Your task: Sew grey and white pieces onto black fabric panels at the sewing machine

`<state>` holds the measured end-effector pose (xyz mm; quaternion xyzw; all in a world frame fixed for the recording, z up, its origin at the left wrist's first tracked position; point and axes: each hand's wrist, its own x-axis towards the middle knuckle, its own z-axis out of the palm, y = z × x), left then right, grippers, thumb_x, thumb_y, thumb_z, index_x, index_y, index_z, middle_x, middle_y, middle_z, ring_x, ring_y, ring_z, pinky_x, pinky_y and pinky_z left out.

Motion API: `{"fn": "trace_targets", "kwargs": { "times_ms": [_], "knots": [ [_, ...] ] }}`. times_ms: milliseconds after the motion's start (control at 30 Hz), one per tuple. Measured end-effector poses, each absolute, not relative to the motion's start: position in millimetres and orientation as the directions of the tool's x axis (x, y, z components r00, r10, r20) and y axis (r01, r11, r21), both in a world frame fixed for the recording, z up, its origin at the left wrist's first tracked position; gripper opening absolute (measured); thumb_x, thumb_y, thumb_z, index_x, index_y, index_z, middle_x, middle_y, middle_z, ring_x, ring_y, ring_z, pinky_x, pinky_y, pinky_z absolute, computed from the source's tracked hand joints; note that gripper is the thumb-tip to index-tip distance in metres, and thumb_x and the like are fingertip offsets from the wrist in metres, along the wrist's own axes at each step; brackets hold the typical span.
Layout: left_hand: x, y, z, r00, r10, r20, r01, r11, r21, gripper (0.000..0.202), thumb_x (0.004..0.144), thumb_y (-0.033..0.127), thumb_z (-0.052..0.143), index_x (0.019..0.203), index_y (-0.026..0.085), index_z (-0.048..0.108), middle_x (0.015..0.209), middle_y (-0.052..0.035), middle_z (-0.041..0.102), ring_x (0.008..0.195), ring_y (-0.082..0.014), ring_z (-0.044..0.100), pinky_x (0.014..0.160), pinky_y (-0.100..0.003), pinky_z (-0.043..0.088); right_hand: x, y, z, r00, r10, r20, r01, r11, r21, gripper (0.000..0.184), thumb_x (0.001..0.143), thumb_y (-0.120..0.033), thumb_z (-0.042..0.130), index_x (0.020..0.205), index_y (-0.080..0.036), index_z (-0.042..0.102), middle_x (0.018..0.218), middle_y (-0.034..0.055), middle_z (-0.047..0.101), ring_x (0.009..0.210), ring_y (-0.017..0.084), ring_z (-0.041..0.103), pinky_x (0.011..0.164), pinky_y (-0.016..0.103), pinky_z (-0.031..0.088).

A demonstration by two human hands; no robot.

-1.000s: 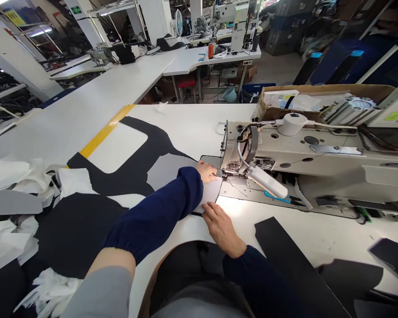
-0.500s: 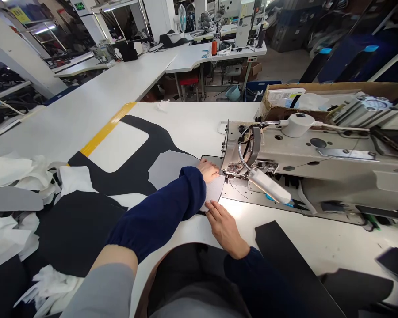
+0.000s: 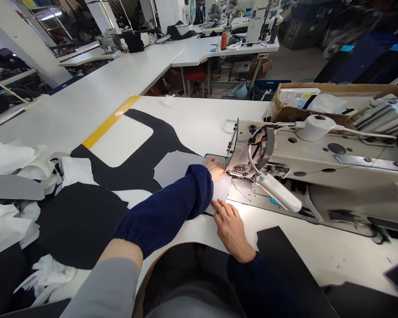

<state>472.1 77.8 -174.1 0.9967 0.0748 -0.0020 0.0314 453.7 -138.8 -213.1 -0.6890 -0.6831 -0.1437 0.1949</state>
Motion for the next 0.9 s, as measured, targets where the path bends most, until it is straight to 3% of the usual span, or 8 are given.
{"fn": "trace_targets", "kwargs": {
  "times_ms": [400,700,900],
  "knots": [
    [469,77,-176,0.993,0.121,0.007,0.12,-0.991,0.054,0.022,0.09,0.028,0.048,0.092,0.013,0.065,0.1,-0.0104,0.063,0.1,-0.0241,0.054,0.091,-0.042,0.033,457,-139,-217,0.001,0.889,0.459,0.992,0.057,-0.114,0.031,0.084,0.0,0.036,0.08,-0.012,0.065,0.125,0.0134,0.057,0.123,0.029,0.044,0.098,0.048,0.046],
    [470,78,-176,0.992,0.13,0.009,0.129,-0.989,0.079,0.02,0.089,0.028,0.05,0.091,0.013,0.063,0.096,-0.0102,0.064,0.096,-0.0243,0.054,0.088,-0.042,0.032,458,-143,-223,0.015,0.88,0.474,0.963,0.114,-0.243,0.043,0.082,0.003,0.028,0.099,-0.01,0.065,0.133,0.0134,0.052,0.134,0.023,0.034,0.107,0.044,0.042],
    [472,77,-179,0.99,0.142,0.011,0.141,-0.988,0.056,0.023,0.09,0.026,0.045,0.094,0.012,0.062,0.1,-0.0107,0.063,0.095,-0.0241,0.054,0.088,-0.042,0.032,457,-141,-220,-0.008,0.884,0.468,0.981,0.099,-0.169,0.04,0.086,0.0,0.027,0.093,-0.011,0.065,0.13,0.0136,0.053,0.13,0.025,0.038,0.102,0.048,0.044]
  ]
}}
